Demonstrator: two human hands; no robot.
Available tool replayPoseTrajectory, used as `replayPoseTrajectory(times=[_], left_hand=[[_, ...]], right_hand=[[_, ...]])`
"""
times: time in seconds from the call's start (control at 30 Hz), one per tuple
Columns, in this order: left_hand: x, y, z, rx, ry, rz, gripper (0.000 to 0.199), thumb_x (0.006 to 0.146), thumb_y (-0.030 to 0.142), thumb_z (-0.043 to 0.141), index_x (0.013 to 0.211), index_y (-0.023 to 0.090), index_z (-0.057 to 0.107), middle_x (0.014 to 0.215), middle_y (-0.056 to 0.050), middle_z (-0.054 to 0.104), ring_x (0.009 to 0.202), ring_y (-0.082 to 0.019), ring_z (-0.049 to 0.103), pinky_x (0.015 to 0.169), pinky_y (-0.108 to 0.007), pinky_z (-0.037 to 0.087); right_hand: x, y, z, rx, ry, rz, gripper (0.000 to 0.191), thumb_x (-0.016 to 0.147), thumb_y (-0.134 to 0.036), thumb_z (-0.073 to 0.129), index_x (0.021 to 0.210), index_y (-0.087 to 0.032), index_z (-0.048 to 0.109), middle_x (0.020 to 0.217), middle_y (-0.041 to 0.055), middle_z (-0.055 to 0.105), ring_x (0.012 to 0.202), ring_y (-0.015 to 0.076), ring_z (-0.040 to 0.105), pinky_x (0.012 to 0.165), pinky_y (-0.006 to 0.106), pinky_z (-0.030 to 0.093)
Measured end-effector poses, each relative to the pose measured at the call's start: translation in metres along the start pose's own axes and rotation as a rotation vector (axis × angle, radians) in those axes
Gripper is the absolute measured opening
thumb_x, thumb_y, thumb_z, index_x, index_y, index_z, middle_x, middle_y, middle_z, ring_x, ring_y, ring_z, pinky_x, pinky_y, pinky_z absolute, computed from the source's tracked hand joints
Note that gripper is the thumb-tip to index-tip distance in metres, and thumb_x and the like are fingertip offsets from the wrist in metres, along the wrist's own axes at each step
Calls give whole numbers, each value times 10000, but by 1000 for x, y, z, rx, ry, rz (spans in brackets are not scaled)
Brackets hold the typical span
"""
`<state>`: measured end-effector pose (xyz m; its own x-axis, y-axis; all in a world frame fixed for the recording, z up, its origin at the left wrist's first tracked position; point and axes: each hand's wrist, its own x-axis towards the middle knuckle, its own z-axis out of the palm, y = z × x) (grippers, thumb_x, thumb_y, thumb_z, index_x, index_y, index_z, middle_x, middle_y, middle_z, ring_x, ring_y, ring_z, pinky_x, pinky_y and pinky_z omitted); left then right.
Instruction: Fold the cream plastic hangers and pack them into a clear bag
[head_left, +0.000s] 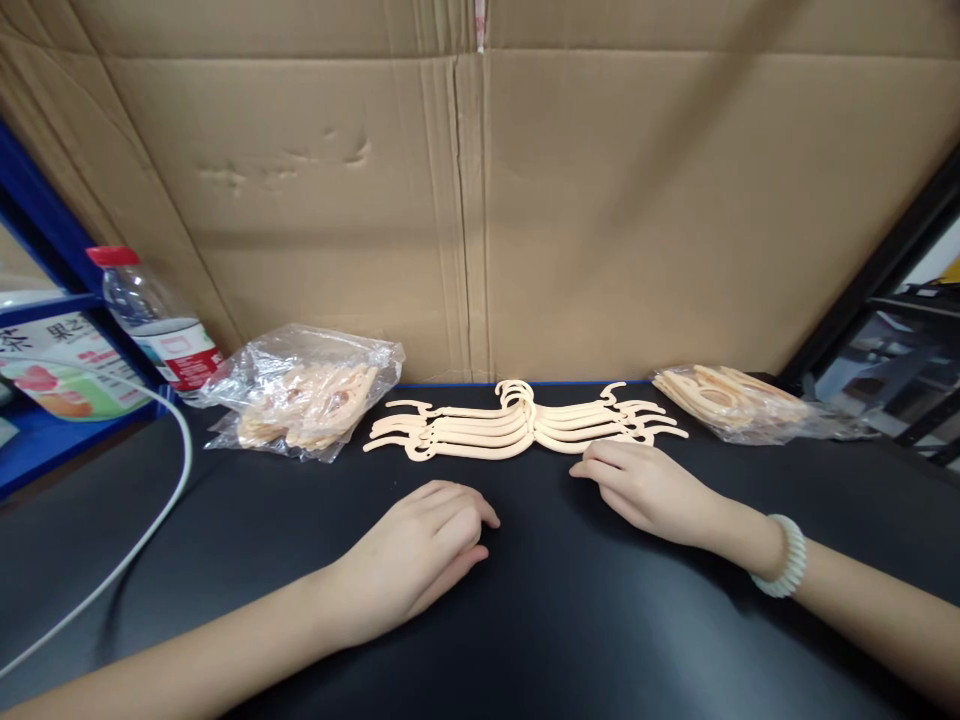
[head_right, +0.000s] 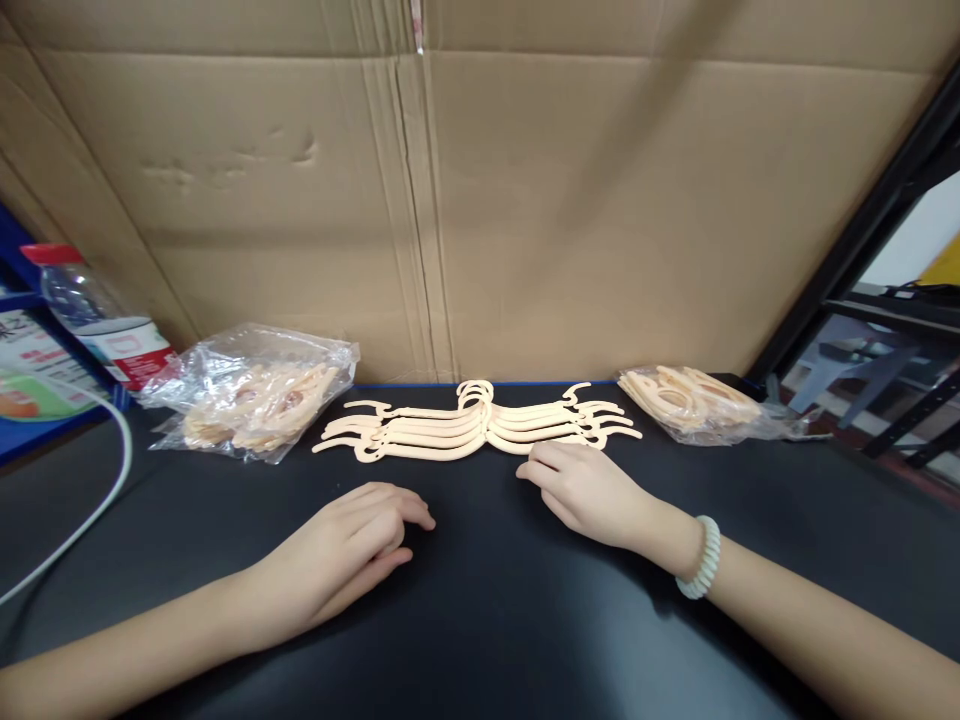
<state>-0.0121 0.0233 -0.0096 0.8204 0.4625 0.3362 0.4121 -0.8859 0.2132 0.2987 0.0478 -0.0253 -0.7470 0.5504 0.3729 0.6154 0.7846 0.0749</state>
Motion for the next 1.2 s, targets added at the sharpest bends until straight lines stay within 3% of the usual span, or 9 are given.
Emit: replayPoseTrajectory(times=[0.3,0.57,0.73,0.9,1.2], left_hand=[[0,1,-1,-24,-30,-16,120,945,159,448,861,201,521,1101,-80,650,1023,-207,599,901,-344,482],[0,0,-2,-67,-66,-28,249,917,99,436,1124,217,506,1100,-69,634,1043,-206,585,926,-336,489],[0,-4,1,-73,-90,-24,243,913,86,428,1094,219,523,1156,-70,607,1087,-208,559,957,-338,472],[1,-3,-2,-50,-109,-32,239,917,79,410,1063,216,542,1168,-72,599,1075,-200,567,939,-327,486],[1,-4,0,-76,-96,-27,237,916,86,424,1065,213,557,1164,-77,609,1075,-209,567,935,-340,489]], right_hand=[[-4,-7,-12,3,-73,32,319,911,-98,401,1141,-166,612,974,117,608,861,241,600,732,374,526],[-10,-5,-29,38,-129,57,258,931,-137,426,1057,-188,645,868,85,633,781,220,604,699,348,501],[-13,15,-21,5,-35,118,218,923,-149,450,1017,-197,640,897,86,651,849,242,592,761,393,502],[-16,33,-7,42,67,195,232,908,-148,477,1092,-222,599,1031,88,648,996,260,587,881,444,497],[-17,35,0,37,105,228,221,909,-182,508,1108,-217,599,1097,101,629,1061,277,575,923,470,493]])
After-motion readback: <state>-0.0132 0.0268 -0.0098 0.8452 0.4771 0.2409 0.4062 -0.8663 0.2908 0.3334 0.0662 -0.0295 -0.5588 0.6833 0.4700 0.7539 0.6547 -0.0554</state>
